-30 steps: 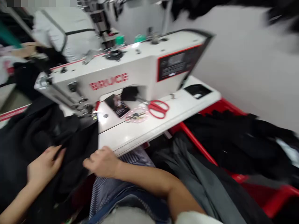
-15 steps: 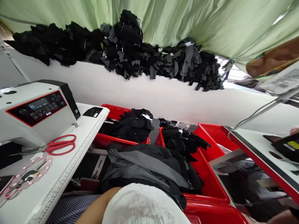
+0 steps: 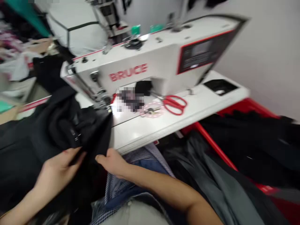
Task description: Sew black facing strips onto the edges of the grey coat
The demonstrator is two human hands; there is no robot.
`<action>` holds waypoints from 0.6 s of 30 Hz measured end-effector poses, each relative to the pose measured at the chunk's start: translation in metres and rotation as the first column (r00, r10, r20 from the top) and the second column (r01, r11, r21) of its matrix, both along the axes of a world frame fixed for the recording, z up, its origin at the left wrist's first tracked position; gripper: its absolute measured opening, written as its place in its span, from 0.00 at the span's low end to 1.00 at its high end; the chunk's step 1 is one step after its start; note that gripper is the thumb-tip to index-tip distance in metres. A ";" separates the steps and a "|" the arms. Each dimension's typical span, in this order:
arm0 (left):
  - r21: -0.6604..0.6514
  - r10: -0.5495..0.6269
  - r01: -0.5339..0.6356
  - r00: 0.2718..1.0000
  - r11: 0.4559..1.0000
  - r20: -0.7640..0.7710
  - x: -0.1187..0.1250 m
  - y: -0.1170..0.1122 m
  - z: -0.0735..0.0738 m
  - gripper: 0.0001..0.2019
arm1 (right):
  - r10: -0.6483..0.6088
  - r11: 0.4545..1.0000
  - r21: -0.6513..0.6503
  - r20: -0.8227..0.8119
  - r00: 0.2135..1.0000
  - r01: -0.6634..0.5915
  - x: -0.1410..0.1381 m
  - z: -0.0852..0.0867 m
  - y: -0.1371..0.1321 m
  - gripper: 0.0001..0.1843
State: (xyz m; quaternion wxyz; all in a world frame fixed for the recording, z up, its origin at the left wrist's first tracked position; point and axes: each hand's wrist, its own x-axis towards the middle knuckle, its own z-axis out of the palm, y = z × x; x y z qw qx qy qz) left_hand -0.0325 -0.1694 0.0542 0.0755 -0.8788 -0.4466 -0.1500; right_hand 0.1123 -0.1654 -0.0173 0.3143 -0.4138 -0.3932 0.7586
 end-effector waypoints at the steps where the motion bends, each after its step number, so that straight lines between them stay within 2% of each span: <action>1: 0.012 -0.013 0.014 0.996 1.000 -0.087 -0.006 -0.007 -0.004 0.13 | 0.025 0.998 0.051 0.000 1.000 -0.025 0.000 -0.003 -0.001 0.13; 4: 0.064 -0.095 0.116 0.960 0.991 -0.262 -0.009 -0.015 -0.019 0.15 | 0.068 0.980 0.186 0.005 0.998 -0.068 0.008 -0.005 -0.004 0.13; 7: 0.086 -0.120 0.146 0.959 0.986 -0.257 -0.005 -0.015 -0.028 0.15 | 0.054 0.967 0.249 0.029 0.998 -0.060 0.015 -0.002 -0.008 0.11; 12: -0.028 -0.197 0.197 0.936 0.980 -0.291 -0.004 -0.025 -0.023 0.16 | 0.078 0.955 0.277 0.102 0.992 -0.104 0.016 -0.003 -0.012 0.09; 18: -0.127 -0.253 0.227 0.930 0.966 -0.267 0.003 -0.036 -0.012 0.18 | 0.115 0.953 0.269 0.098 0.988 -0.138 0.020 -0.003 -0.011 0.09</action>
